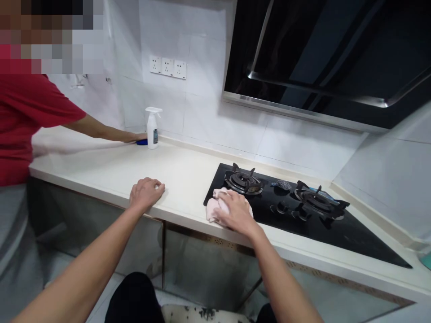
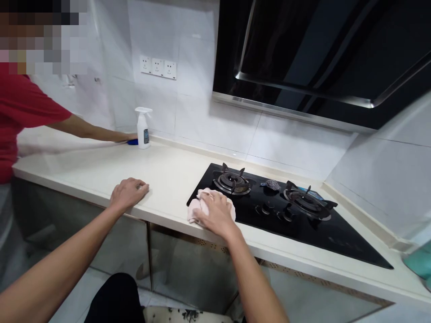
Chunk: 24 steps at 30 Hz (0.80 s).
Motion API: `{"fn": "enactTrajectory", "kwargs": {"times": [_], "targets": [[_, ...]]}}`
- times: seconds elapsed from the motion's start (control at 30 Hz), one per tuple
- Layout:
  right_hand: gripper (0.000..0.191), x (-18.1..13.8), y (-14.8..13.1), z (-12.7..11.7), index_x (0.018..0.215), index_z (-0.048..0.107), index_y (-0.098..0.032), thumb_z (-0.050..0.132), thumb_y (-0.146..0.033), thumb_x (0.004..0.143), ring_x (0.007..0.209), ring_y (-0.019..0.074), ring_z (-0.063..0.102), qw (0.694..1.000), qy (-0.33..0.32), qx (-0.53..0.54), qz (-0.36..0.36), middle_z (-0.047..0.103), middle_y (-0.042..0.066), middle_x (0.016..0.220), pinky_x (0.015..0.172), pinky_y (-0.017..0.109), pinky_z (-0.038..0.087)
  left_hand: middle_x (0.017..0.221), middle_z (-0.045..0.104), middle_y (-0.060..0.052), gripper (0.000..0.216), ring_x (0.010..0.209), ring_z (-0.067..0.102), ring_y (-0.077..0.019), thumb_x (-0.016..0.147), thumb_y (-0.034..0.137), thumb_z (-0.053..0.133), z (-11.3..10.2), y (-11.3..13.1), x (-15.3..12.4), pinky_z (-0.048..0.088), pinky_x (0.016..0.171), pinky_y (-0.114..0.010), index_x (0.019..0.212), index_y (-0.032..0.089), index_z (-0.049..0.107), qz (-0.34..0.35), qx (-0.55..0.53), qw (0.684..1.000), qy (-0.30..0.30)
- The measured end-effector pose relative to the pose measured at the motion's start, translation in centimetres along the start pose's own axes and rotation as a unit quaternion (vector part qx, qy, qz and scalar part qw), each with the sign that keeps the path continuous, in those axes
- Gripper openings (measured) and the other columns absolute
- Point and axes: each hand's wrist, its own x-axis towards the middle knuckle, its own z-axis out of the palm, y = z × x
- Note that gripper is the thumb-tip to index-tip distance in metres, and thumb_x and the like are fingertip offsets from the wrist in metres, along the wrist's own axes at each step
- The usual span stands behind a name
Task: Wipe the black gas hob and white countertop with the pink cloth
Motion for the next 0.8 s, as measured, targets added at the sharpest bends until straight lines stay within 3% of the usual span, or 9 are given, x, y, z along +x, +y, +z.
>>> {"fn": "enactTrajectory", "kwargs": {"times": [0.2,0.5,0.63,0.8], "targets": [[0.041,0.2,-3.9,2.5,0.137,0.065,-0.036,0.057,-0.055,0.101,0.126,0.0358,0.043,0.999,0.01,-0.046,-0.021,0.05,0.011,0.148,0.102,0.058,0.037,0.132,0.072,-0.013,0.047,0.13,0.059,-0.0365,0.091,0.049,0.044,0.0,0.0,0.2,0.046,0.112,-0.049,0.106,0.025,0.08,-0.002,0.01,1.0,-0.001],[0.039,3.2,-9.2,5.5,0.139,0.061,-0.035,0.056,-0.051,0.103,0.132,0.0339,0.039,0.993,-0.006,-0.026,-0.119,0.047,0.007,0.154,0.107,0.056,0.035,0.136,0.069,-0.016,0.051,0.129,0.059,-0.0385,0.089,0.051,0.042,-0.2,0.2,0.5,0.046,0.111,-0.051,0.109,0.022,0.079,-0.005,0.022,1.0,-0.013],[0.043,3.0,-8.5,5.3,0.141,0.06,-0.038,0.057,-0.056,0.103,0.132,0.0308,0.041,0.992,0.005,-0.015,-0.129,0.051,0.007,0.148,0.109,0.053,0.035,0.136,0.069,-0.015,0.053,0.129,0.059,-0.0388,0.089,0.053,0.041,-0.1,-0.1,0.6,0.047,0.11,-0.051,0.112,0.023,0.079,0.001,0.027,1.0,-0.016],[0.048,0.0,-5.1,3.1,0.142,0.062,-0.038,0.066,-0.057,0.098,0.118,0.0275,0.052,0.997,0.034,-0.008,-0.075,0.057,0.008,0.132,0.099,0.043,0.042,0.135,0.069,-0.015,0.051,0.13,0.059,-0.0369,0.091,0.051,0.043,0.1,-0.3,0.5,0.046,0.111,-0.049,0.112,0.023,0.079,0.003,0.021,1.0,-0.015]]}}
